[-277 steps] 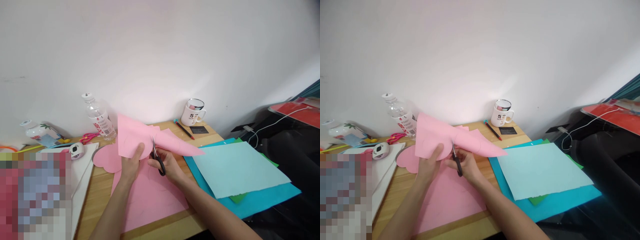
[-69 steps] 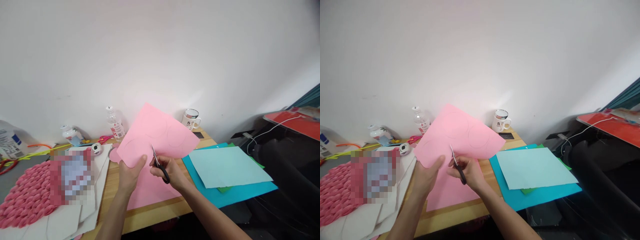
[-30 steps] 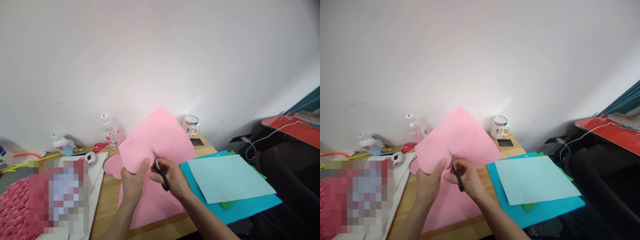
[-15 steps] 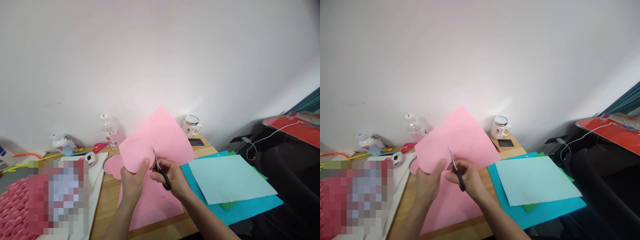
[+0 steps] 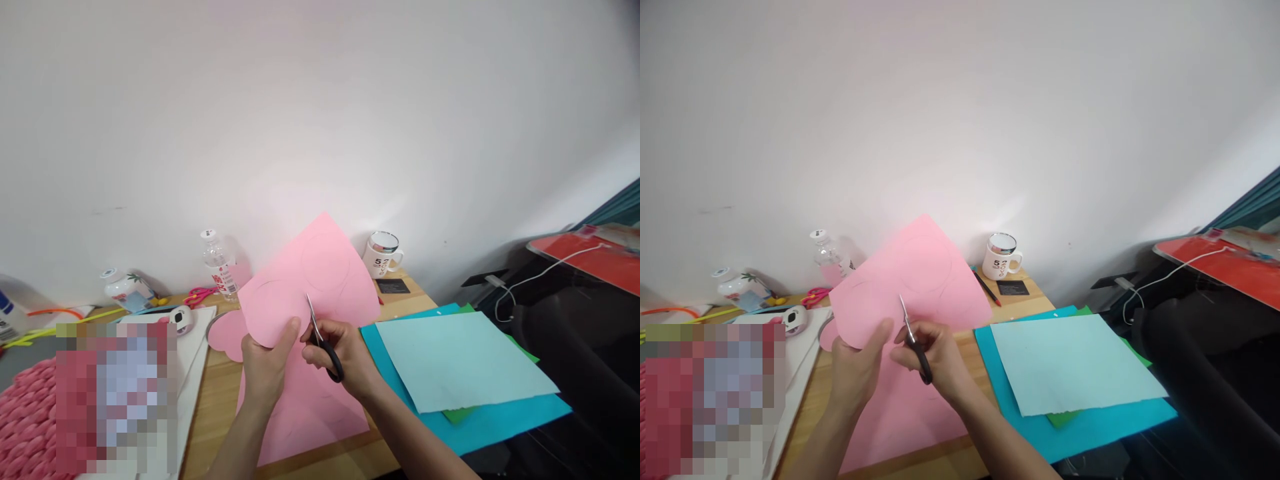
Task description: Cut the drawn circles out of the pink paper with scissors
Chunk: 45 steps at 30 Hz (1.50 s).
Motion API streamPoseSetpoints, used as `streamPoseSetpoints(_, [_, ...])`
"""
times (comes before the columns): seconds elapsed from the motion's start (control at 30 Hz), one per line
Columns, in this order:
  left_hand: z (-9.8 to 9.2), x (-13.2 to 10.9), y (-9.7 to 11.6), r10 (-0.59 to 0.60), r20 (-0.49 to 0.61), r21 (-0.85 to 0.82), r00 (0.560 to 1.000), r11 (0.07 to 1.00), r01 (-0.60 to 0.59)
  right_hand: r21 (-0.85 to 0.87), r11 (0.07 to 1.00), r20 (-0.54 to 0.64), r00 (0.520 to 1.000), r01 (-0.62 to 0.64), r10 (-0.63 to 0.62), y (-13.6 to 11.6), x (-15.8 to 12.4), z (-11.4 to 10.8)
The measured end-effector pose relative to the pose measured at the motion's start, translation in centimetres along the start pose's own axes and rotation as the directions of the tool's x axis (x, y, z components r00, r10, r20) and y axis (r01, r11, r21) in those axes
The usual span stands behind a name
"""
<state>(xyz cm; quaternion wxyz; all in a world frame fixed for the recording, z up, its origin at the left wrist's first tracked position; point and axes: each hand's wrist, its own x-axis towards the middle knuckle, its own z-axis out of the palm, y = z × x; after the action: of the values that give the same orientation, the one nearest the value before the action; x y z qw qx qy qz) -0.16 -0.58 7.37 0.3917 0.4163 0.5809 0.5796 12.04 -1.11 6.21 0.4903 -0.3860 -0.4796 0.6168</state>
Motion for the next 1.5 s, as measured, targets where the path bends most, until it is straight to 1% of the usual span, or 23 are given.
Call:
streamPoseSetpoints(0.17, [-0.2, -0.1, 0.1, 0.012, 0.037, 0.034, 0.999, 0.999, -0.013, 0.03, 0.998, 0.043, 0.998, 0.054, -0.055, -0.4, 0.2, -0.2])
streamPoseSetpoints(0.4, [-0.3, -0.2, -0.1, 0.012, 0.058, 0.032, 0.998, 0.999, -0.014, -0.005, 0.999, 0.052, 0.997, 0.048, -0.048, -0.4, 0.2, -0.5])
streamPoseSetpoints(0.63, [-0.2, -0.1, 0.1, 0.036, 0.028, 0.06, 0.999, 0.998, -0.037, 0.022, 0.999, 0.045, 0.998, 0.046, -0.046, -0.8, 0.0, -0.2])
streamPoseSetpoints(0.8, [-0.3, -0.2, 0.3, 0.025, 0.013, 0.063, 1.0, 0.998, -0.026, -0.006, 0.999, 0.037, 0.999, 0.035, -0.034, -0.8, -0.1, -0.3])
streamPoseSetpoints(0.97, [-0.4, -0.2, 0.1, 0.036, 0.04, 0.047, 0.999, 0.998, -0.038, -0.018, 0.999, 0.031, 0.999, 0.032, -0.031, -0.7, -0.1, -0.3])
streamPoseSetpoints(1.1, [-0.5, -0.2, -0.1, 0.019, 0.047, 0.038, 0.999, 0.999, -0.021, -0.016, 1.0, 0.025, 0.999, 0.02, -0.02, -0.6, -0.1, -0.4])
streamPoseSetpoints(1.23, [-0.4, -0.1, -0.3, 0.021, 0.064, -0.027, 0.998, 0.999, -0.019, 0.003, 1.0, 0.033, 0.999, 0.02, -0.02, -0.3, -0.2, -0.4])
streamPoseSetpoints(1.37, [0.0, -0.3, -0.2, 0.046, 0.07, -0.094, 0.996, 0.995, -0.039, 0.027, 0.999, 0.011, 1.0, 0.019, -0.019, -0.4, -0.3, 0.1])
streamPoseSetpoints(1.5, [0.4, -0.5, 0.3, 0.02, 0.063, -0.051, 0.998, 0.999, -0.016, 0.057, 0.998, 0.012, 1.0, -0.002, 0.002, -0.6, -0.3, 0.5])
